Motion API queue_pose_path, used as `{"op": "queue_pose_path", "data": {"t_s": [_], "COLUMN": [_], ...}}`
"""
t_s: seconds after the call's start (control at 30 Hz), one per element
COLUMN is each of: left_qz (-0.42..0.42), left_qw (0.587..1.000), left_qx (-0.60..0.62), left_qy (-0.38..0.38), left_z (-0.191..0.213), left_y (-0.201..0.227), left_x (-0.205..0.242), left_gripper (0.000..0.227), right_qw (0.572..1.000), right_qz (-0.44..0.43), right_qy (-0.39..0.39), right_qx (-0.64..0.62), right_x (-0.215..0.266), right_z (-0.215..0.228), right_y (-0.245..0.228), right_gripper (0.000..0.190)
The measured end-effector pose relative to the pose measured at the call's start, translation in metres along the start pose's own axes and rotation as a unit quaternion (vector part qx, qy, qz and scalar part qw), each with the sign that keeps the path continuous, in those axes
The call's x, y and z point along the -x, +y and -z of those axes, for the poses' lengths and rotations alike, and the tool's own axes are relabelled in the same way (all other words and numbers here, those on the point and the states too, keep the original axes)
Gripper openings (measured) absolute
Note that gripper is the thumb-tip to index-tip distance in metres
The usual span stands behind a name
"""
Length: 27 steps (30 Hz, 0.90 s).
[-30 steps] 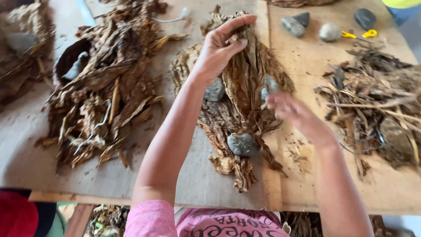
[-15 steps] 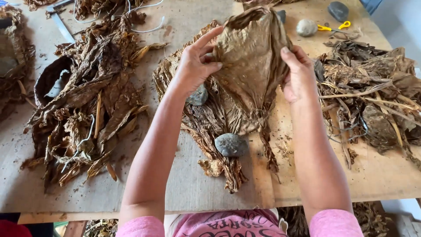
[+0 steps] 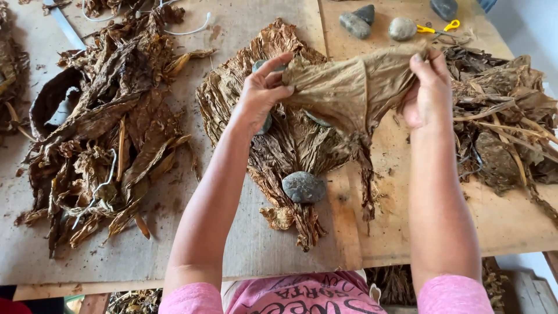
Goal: The person places several smooth stones on top of a large dried leaf on a wooden table. They repeatedly lift the leaf, adjust its position, and reposition the stones to weigh it down. Another person works on a similar leaf nearby.
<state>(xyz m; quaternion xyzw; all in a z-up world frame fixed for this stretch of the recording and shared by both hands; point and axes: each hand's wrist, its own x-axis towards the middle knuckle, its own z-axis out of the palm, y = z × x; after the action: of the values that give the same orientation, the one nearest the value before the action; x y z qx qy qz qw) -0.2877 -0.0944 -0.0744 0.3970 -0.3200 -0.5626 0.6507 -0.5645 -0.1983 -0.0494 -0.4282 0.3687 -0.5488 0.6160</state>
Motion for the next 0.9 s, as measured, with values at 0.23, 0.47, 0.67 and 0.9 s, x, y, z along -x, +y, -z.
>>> {"op": "queue_pose_path", "data": {"t_s": [0.23, 0.47, 0.67, 0.9], "left_qz": [-0.126, -0.088, -0.055, -0.033], "left_qw": [0.980, 0.962, 0.942, 0.969], "left_qx": [0.087, 0.111, -0.014, 0.014], "left_qy": [-0.129, 0.233, 0.332, 0.245], "left_z": [-0.020, 0.011, 0.066, 0.058], "left_y": [0.072, 0.070, -0.015, -0.026], "left_x": [0.024, -0.044, -0.010, 0.016], "left_gripper": [0.050, 0.042, 0.056, 0.026], "right_qw": [0.996, 0.993, 0.837, 0.673], "right_qz": [0.067, 0.063, 0.176, 0.008], "right_qy": [-0.043, -0.038, -0.142, -0.242], "right_qx": [-0.038, 0.095, 0.498, 0.699], "right_x": [0.027, -0.050, 0.016, 0.067], "right_z": [-0.047, -0.089, -0.083, -0.089], "right_y": [-0.065, 0.007, 0.087, 0.104], "right_gripper": [0.029, 0.067, 0.026, 0.076]}}
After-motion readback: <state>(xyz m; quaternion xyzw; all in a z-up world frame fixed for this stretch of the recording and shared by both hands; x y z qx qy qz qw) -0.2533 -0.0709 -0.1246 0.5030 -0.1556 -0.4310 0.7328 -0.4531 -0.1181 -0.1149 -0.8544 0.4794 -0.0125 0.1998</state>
